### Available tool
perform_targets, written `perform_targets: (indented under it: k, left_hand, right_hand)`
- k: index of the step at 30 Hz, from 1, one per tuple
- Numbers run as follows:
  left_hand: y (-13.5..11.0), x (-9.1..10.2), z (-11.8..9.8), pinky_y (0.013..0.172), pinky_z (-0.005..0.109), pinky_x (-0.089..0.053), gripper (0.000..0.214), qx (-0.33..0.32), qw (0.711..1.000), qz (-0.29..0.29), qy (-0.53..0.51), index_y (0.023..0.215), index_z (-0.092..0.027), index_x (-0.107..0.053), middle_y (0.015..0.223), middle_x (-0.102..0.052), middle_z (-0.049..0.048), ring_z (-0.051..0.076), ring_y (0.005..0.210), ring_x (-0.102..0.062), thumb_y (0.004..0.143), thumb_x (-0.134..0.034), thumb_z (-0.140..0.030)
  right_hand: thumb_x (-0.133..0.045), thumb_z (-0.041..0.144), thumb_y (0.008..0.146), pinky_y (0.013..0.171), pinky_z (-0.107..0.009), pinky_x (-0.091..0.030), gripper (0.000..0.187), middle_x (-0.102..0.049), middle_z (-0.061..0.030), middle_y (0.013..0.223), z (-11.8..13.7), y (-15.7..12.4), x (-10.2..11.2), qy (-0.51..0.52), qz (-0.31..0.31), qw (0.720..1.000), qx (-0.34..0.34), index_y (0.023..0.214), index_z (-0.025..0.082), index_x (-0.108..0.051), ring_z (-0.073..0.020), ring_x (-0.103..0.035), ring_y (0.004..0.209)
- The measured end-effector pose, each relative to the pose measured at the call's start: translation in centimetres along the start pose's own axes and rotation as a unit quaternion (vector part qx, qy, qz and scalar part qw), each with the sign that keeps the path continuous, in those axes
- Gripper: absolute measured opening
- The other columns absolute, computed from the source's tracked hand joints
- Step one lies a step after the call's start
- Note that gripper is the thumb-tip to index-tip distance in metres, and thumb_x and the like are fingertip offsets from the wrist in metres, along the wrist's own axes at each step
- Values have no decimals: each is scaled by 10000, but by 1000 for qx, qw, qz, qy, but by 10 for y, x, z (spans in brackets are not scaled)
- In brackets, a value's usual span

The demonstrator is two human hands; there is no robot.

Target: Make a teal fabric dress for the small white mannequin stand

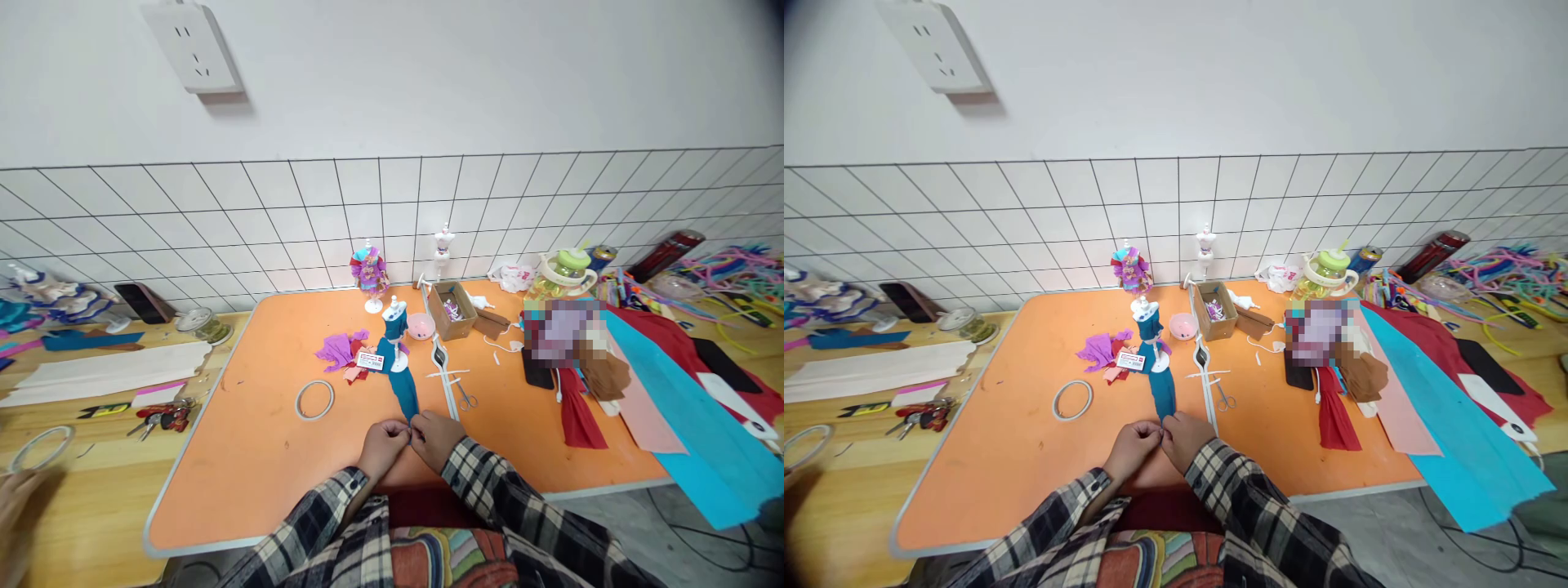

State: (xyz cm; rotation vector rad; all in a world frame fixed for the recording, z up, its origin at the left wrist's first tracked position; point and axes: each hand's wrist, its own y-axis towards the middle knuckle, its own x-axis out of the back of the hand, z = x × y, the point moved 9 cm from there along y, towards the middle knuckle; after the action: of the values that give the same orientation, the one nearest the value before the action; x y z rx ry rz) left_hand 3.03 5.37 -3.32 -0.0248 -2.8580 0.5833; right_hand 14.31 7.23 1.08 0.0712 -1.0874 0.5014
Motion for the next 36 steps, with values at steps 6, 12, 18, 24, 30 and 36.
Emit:
perform_targets:
  k: [6,12,18,24,30,36]
  left_hand:
    - [1,-1,2,665,258,-447,188,1,1000,-7,-10,645,-164,-690,668,-701,23,189,682,-616,681,-598,-324]
    - [2,2,2,675,260,-450,243,1,1000,-16,-16,668,-164,-697,692,-708,31,199,713,-622,696,-616,-391]
    - [1,5,0,654,263,-444,255,-2,1000,-24,-7,655,-166,-690,664,-698,28,194,673,-616,699,-607,-403]
    - [1,4,-1,615,255,-428,234,-16,999,-22,20,624,-166,-679,625,-677,22,182,636,-598,694,-599,-375]
    - [1,4,-1,622,263,-413,130,-47,996,-27,67,579,-177,-655,631,-655,25,179,636,-573,649,-600,-273]
    - [5,4,0,636,261,-423,116,-54,996,-23,73,578,-175,-629,630,-641,21,170,634,-569,644,-568,-249]
  right_hand:
    - [-522,248,811,692,-226,-413,137,-683,-3,842,-15,4,-2,83,-24,996,-33,811,234,-659,-150,-619,820]
    - [-510,276,828,683,-224,-473,195,-716,-2,857,-24,4,-3,148,-29,987,-62,860,232,-698,-149,-643,779]
    - [-552,279,818,757,-254,-461,228,-694,-34,958,-27,3,5,129,-48,989,-60,989,230,-696,-166,-632,863]
    - [-560,297,803,679,-248,-407,165,-683,-21,815,-21,6,2,77,-20,996,-34,810,244,-716,-161,-614,789]
    - [-563,289,774,623,-255,-342,144,-680,-24,789,-10,8,0,28,22,999,11,741,243,-695,-173,-602,765]
    - [-562,269,754,610,-253,-312,106,-682,-19,790,-8,12,-4,31,23,999,13,769,237,-662,-167,-593,744]
